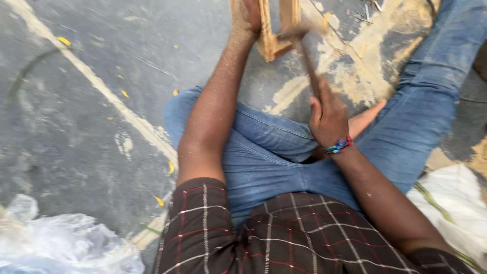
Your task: The person assembles a wooden frame by positioning wooden slats and hammering nails into the joints.
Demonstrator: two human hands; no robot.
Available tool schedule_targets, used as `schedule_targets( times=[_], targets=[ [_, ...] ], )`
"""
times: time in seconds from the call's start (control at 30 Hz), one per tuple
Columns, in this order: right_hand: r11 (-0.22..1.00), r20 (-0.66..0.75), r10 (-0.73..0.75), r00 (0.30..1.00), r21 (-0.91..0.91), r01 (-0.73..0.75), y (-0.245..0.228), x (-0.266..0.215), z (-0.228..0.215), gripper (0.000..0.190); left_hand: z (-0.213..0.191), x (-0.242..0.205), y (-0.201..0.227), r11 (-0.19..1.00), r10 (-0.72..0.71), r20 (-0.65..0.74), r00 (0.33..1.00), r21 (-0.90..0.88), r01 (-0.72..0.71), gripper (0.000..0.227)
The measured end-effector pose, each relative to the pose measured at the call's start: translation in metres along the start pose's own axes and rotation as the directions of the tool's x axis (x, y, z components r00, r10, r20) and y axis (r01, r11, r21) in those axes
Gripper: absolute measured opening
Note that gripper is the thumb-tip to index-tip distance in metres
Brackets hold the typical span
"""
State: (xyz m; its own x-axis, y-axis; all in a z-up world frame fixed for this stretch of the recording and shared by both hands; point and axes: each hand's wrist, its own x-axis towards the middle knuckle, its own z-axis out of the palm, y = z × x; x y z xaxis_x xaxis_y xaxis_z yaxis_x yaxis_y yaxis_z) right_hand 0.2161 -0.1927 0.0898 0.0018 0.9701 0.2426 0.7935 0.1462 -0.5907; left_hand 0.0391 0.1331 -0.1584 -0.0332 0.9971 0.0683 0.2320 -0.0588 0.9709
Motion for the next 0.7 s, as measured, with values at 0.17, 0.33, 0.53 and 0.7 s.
schedule_targets(
  times=[0.17,0.33,0.53,0.7],
  targets=[
    [0.994,0.003,0.079,0.997,0.070,-0.079,-0.011,0.014,-0.005,0.052,-0.017,0.009,0.005,0.994,0.103,-0.153,0.983,-0.013,-0.107,0.066],
    [0.989,-0.188,0.044,0.981,0.150,-0.015,-0.013,0.018,-0.014,0.050,-0.021,0.002,0.019,0.972,-0.136,0.018,0.991,-0.192,0.137,0.074],
    [0.994,0.108,0.077,0.991,-0.083,-0.068,-0.022,0.017,0.004,0.057,-0.039,-0.022,0.096,0.971,0.195,-0.146,0.970,-0.114,-0.212,0.082],
    [0.999,-0.150,-0.005,0.989,0.050,0.013,-0.016,0.006,-0.012,0.054,-0.029,-0.034,0.132,0.973,0.156,-0.062,0.986,-0.161,-0.164,0.086]
  ],
)
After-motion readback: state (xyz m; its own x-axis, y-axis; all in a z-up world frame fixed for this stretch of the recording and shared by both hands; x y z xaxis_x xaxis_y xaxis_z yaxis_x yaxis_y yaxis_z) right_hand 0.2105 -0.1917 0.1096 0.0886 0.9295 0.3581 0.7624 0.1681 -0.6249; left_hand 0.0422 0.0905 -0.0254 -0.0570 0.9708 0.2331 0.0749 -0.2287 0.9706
